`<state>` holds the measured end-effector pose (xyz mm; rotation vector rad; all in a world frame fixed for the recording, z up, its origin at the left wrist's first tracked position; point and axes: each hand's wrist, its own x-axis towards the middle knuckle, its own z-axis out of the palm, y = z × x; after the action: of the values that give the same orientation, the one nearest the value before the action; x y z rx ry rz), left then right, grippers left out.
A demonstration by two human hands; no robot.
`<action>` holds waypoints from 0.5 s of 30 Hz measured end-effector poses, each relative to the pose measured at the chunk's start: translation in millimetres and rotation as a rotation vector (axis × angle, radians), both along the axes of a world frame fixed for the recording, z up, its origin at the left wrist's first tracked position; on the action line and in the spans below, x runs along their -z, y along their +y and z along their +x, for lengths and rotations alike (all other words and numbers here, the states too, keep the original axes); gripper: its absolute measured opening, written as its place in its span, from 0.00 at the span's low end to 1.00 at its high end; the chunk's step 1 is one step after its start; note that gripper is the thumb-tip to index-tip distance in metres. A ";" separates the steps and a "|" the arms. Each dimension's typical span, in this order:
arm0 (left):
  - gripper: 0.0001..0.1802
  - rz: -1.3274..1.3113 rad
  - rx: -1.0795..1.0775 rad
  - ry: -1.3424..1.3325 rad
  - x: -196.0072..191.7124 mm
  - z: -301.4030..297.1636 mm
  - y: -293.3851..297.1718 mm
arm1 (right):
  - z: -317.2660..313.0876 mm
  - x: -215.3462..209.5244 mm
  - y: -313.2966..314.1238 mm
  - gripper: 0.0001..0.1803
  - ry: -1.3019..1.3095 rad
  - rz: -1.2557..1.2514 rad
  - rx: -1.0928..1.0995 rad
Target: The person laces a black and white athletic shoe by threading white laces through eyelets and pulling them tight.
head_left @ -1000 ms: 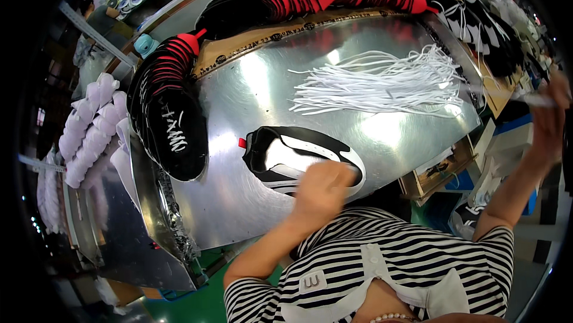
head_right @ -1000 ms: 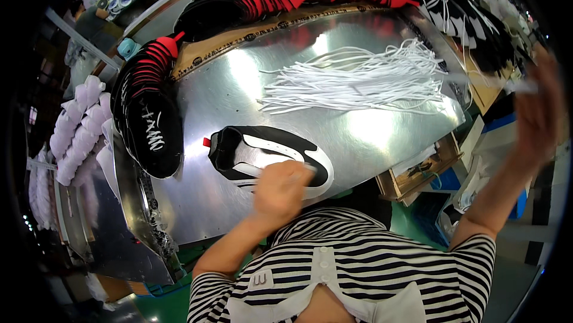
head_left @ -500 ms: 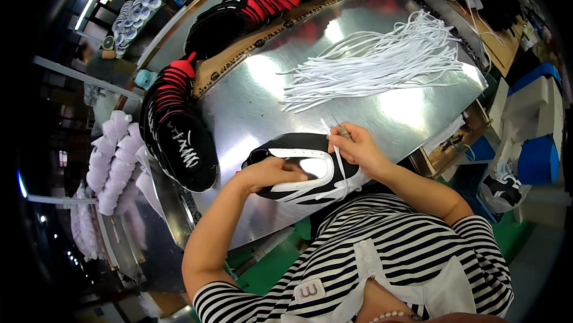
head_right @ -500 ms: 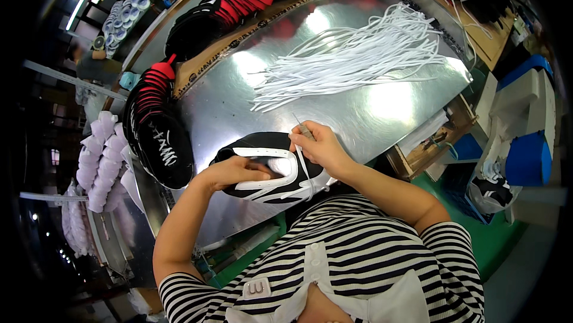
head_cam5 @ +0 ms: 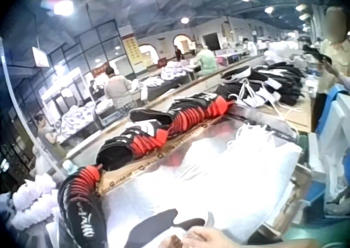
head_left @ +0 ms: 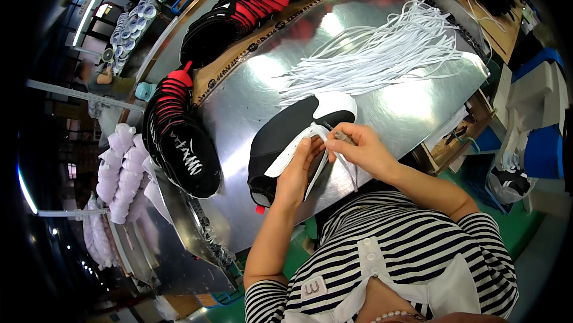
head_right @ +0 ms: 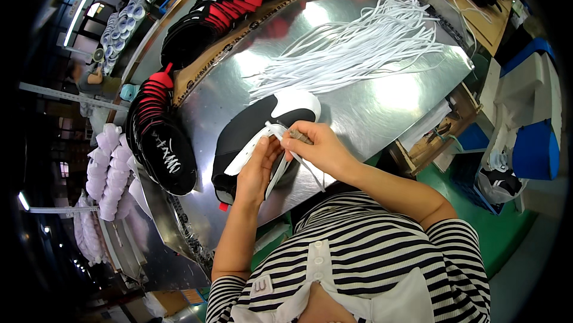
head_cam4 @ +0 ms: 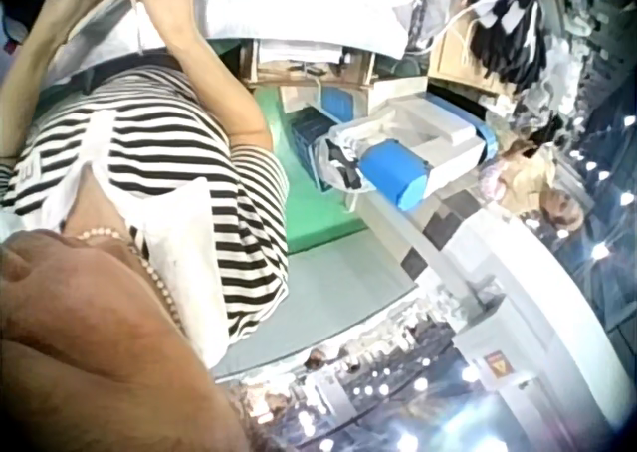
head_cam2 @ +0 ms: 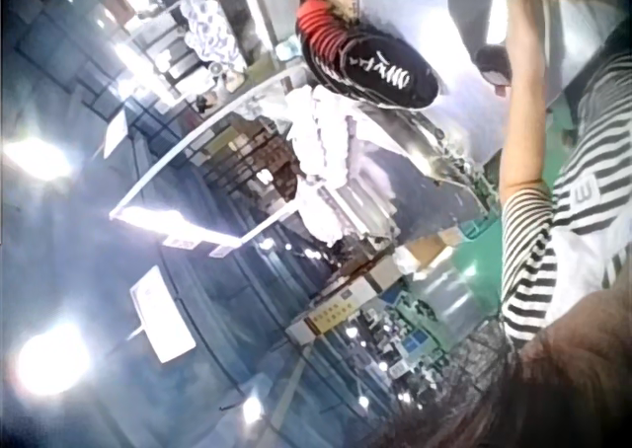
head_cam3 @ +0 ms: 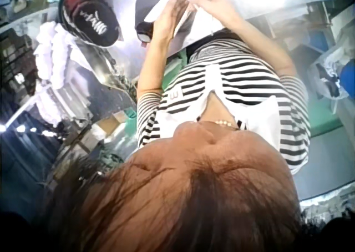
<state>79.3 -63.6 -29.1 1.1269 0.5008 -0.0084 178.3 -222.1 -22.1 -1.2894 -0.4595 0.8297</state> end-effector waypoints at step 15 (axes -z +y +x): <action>0.12 0.143 -0.175 -0.041 -2.1 -9.2 -19.9 | -22.3 2.1 -12.0 0.11 -0.371 -0.034 0.114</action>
<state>70.1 -83.5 -27.0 1.2169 0.5686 0.2052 156.0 -234.1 -24.1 -1.4935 -0.6599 0.5039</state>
